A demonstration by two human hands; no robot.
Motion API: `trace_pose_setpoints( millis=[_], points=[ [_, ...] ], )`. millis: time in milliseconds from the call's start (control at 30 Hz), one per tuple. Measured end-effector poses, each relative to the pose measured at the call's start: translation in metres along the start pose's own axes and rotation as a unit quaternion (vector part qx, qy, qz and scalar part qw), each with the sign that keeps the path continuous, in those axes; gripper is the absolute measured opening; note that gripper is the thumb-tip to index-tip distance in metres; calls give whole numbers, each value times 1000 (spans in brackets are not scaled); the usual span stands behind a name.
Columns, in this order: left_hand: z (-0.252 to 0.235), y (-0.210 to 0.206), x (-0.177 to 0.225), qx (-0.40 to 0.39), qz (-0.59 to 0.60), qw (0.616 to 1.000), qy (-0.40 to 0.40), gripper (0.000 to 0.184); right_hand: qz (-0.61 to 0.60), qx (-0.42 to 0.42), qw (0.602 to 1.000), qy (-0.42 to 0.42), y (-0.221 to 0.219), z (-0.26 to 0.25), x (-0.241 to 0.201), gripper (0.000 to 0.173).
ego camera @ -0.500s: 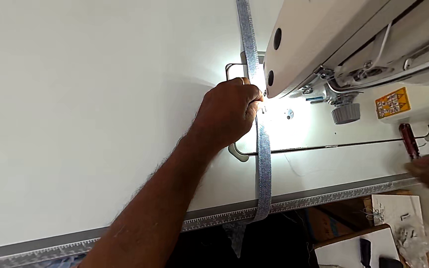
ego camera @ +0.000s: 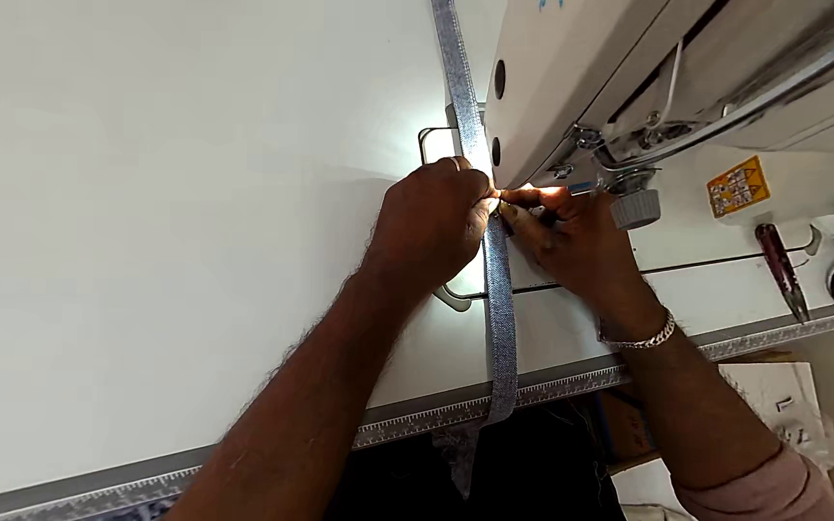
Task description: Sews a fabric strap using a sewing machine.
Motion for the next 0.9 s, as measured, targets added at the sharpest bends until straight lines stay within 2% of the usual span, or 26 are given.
trace_pose_setpoints(
  millis=[233,333,433,467,533,700,833,900],
  points=[
    [2,0,0,24,-2,1000,-6,21,84,11,996,-4,-5,-1,-1,24],
    [11,7,5,84,29,996,-29,21,121,12,993,-6,-6,2,-5,26],
    [35,19,17,149,33,988,-39,22,122,-3,992,-42,5,19,-19,21],
    [43,19,21,146,19,989,-35,23,122,-11,991,-53,10,29,-26,20],
    [59,10,26,86,-27,995,-31,32,114,-37,990,-75,17,51,-36,17],
    [70,-6,39,-51,-139,989,-18,59,110,-26,991,-74,27,77,-31,17],
    [69,-8,42,-77,-160,984,-3,59,102,-37,990,-87,33,86,-33,17],
    [68,-8,42,-77,-158,984,1,58,83,-79,988,-102,40,98,-38,17]
  ],
)
Point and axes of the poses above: each hand's wrist, its own z-axis away from the middle knuckle, its own y-axis out of the back of the hand, x = y × z, the point moved 4 cm from there along -z, towards the middle knuckle, and after that the axes turned 9 degrees about -z, right-handed, at the moved point
